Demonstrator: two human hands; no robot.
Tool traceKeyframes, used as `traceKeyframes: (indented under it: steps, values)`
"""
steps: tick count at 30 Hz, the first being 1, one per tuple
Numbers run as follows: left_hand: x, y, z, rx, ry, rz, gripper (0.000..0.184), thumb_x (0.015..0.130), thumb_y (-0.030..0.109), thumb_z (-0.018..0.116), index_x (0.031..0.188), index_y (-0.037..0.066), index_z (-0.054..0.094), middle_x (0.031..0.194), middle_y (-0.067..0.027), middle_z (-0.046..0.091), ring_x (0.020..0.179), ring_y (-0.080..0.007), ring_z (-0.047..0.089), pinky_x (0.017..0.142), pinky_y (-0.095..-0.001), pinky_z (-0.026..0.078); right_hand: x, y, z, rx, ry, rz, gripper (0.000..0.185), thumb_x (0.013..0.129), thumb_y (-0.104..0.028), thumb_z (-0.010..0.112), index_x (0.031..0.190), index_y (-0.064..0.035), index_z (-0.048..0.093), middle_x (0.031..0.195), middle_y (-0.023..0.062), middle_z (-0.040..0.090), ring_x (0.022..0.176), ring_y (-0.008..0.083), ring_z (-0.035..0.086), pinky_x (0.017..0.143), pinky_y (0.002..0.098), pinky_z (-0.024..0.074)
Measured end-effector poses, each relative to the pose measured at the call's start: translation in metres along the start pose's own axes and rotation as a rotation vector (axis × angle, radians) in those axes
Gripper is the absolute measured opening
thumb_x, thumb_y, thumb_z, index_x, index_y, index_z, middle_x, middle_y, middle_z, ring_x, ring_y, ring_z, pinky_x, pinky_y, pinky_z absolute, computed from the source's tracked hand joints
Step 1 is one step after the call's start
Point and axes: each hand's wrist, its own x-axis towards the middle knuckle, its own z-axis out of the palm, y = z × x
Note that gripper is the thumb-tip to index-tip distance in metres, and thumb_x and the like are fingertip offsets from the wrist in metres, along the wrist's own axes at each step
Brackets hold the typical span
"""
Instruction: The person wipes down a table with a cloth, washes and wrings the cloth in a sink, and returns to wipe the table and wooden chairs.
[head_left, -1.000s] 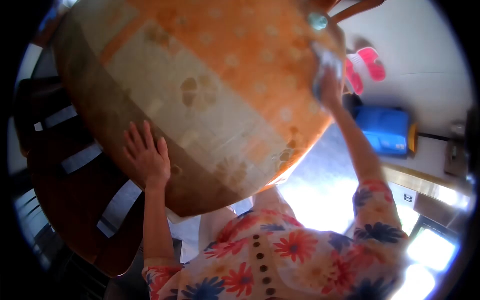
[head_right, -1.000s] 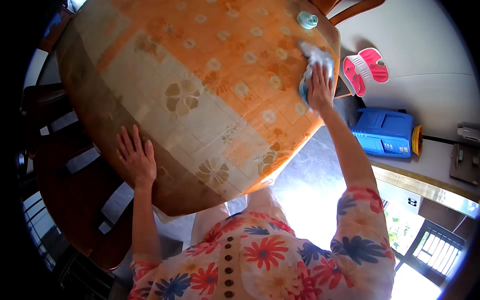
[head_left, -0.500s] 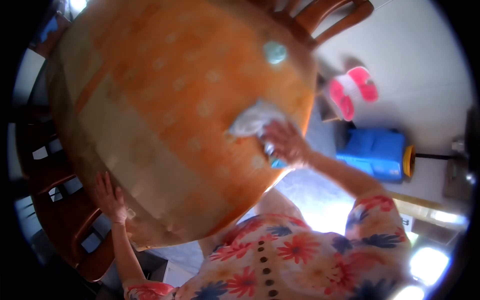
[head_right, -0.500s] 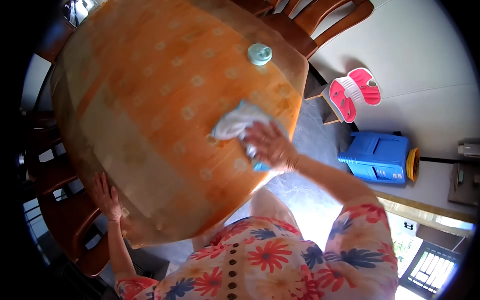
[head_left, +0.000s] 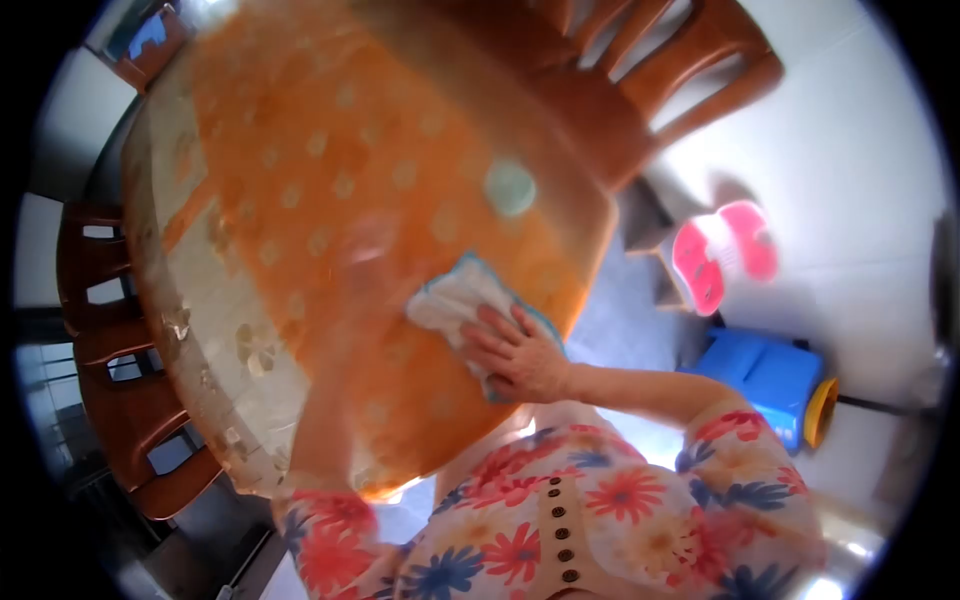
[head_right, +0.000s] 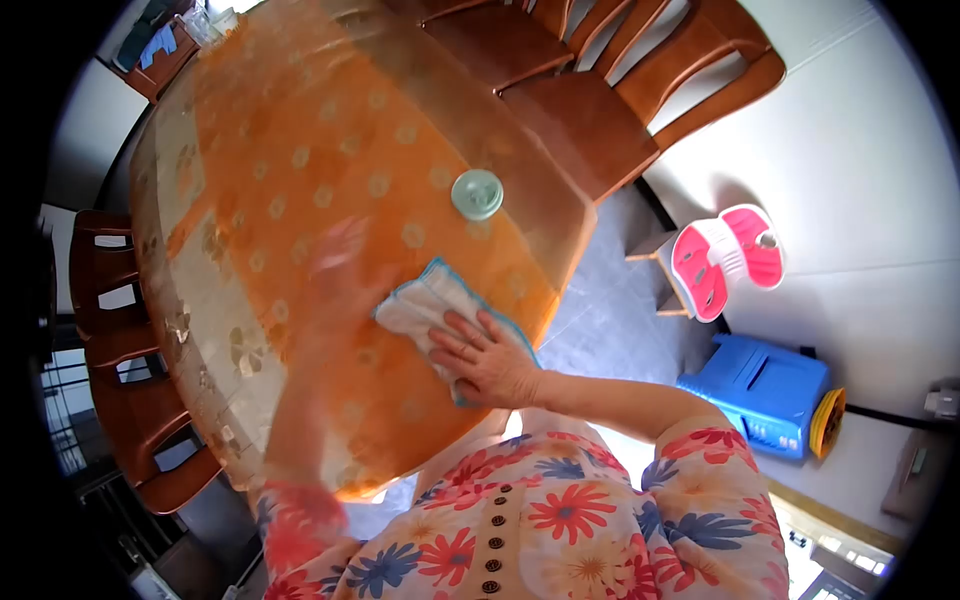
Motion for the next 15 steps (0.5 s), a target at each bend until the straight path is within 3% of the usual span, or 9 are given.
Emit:
traceKeyframes:
  steps: [1, 3, 7, 10, 14, 15]
  values:
    - [0.026, 0.030, 0.041, -0.010, -0.002, 0.083, 0.070, 0.068, 0.027, 0.074, 0.129, 0.007, 0.046, 0.131, -0.0169, 0.047, 0.122, -0.0337, 0.041, 0.101, -0.0424, 0.034, -0.001, 0.007, -0.002, -0.015, -0.008, -0.037, 0.056, 0.074, -0.030, 0.060, 0.126, -0.0116, 0.048, 0.144, 0.0059, 0.034, 0.137, 0.0289, 0.022, 0.109, 0.0530, 0.0159]
    - [0.073, 0.093, 0.059, -0.075, -0.086, 0.063, 0.072, 0.067, 0.028, 0.076, 0.128, 0.004, 0.046, 0.125, -0.0165, 0.050, 0.118, -0.0345, 0.044, 0.100, -0.0433, 0.034, -0.003, 0.019, -0.007, 0.004, -0.063, -0.104, 0.062, 0.073, -0.039, 0.063, 0.126, -0.0121, 0.048, 0.145, 0.0065, 0.034, 0.138, 0.0276, 0.022, 0.109, 0.0521, 0.0156]
    - [0.102, 0.094, 0.085, -0.082, -0.093, 0.026, 0.065, 0.066, 0.022, 0.076, 0.122, 0.003, 0.050, 0.117, -0.0155, 0.053, 0.110, -0.0340, 0.048, 0.096, -0.0431, 0.038, -0.004, 0.045, -0.017, 0.149, -0.124, -0.215, 0.070, 0.071, -0.047, 0.065, 0.129, -0.0116, 0.046, 0.145, 0.0069, 0.033, 0.138, 0.0260, 0.022, 0.110, 0.0514, 0.0119]
    - [0.099, 0.081, 0.077, -0.188, 0.093, -0.166, 0.059, 0.068, 0.018, 0.074, 0.120, 0.002, 0.052, 0.114, -0.0149, 0.055, 0.105, -0.0293, 0.053, 0.090, -0.0378, 0.043, 0.001, 0.084, -0.021, 0.099, -0.130, -0.418, 0.068, 0.073, -0.044, 0.064, 0.130, -0.0126, 0.045, 0.145, 0.0047, 0.034, 0.139, 0.0245, 0.019, 0.111, 0.0508, 0.0078]
    - [0.041, 0.054, 0.043, -0.662, 0.437, -0.788, 0.058, 0.074, 0.016, 0.070, 0.125, -0.002, 0.050, 0.113, -0.0103, 0.058, 0.101, -0.0181, 0.056, 0.090, -0.0292, 0.043, 0.048, 0.164, -0.041, 0.149, -0.270, -0.613, 0.061, 0.076, -0.038, 0.063, 0.130, -0.0164, 0.045, 0.142, 0.0000, 0.036, 0.138, 0.0221, 0.018, 0.111, 0.0511, 0.0039]
    - [0.021, 0.053, 0.035, -0.803, 0.593, -0.825, 0.055, 0.074, 0.016, 0.070, 0.123, -0.003, 0.052, 0.111, -0.0102, 0.059, 0.098, -0.0174, 0.056, 0.088, -0.0296, 0.044, 0.064, 0.183, -0.049, 0.188, -0.327, -0.632, 0.060, 0.077, -0.037, 0.063, 0.130, -0.0173, 0.045, 0.142, -0.0009, 0.036, 0.138, 0.0217, 0.019, 0.111, 0.0516, 0.0036]
